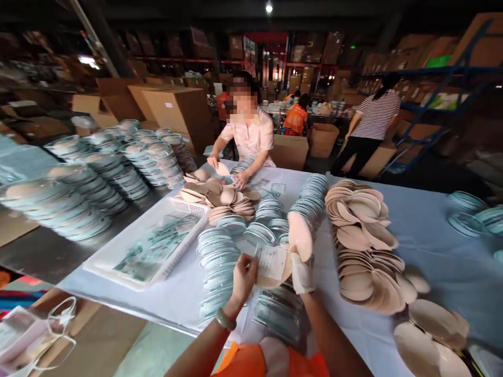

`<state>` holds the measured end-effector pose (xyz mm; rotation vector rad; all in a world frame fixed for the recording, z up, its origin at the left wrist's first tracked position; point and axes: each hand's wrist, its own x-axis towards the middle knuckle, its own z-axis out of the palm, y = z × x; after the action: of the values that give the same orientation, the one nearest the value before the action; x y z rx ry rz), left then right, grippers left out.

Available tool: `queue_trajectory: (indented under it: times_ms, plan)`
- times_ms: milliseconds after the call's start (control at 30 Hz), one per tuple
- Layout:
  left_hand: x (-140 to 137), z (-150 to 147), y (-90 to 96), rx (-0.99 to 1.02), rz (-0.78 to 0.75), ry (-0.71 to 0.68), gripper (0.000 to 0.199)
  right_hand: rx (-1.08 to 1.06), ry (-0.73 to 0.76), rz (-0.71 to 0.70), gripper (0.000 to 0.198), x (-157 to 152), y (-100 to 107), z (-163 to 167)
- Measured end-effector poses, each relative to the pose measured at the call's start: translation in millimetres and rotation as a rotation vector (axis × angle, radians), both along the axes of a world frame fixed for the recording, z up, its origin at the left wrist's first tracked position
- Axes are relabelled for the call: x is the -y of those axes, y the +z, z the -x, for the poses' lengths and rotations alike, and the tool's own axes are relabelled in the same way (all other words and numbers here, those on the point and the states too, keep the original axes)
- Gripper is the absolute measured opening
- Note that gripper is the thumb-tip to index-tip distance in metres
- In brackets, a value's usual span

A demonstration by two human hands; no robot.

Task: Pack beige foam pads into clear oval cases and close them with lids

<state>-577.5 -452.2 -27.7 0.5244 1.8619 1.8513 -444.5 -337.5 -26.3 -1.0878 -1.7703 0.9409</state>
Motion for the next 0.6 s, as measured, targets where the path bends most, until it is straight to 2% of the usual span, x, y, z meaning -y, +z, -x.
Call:
queue_trajectory:
  times_ms: [67, 133, 167, 233, 300, 400, 467, 533, 600]
  plan:
    - [1, 7, 6.4, 0.032, -0.007, -0.041, 0.041, 0.161, 0.223, -0.279, 0.047, 0, 6, -26]
    - [4, 9, 17.4, 0.082, -0.049, -0.099, 0.056, 0.272, 0.464, -0.629, 0.063, 8, 13, -47]
    - [5, 6, 24.1, 0.106, -0.08, -0.128, 0.065, 0.288, 0.529, -0.768, 0.076, 16, 17, -54]
    - [5, -6, 37.9, 0.127, -0.139, -0.188, 0.07, 0.273, 0.544, -0.946, 0.104, 33, 21, -59]
    - [4, -21, 48.4, 0.067, -0.157, -0.259, 0.062, 0.247, 0.445, -1.022, 0.11, 49, 18, -56]
    - [5, -39, 51.7, -0.069, -0.12, -0.366, 0.048, 0.229, 0.278, -1.011, 0.11, 64, -2, -47]
    - [8, -42, 47.1, -0.056, -0.104, -0.389, 0.054, 0.197, 0.207, -0.916, 0.114, 69, -17, -46]
    - [12, -40, 41.8, 0.079, -0.136, -0.389, 0.072, 0.162, 0.183, -0.707, 0.114, 69, -25, -50]
    - [15, -36, 39.0, 0.295, -0.167, -0.389, 0.084, 0.114, 0.278, -0.439, 0.112, 66, -22, -57]
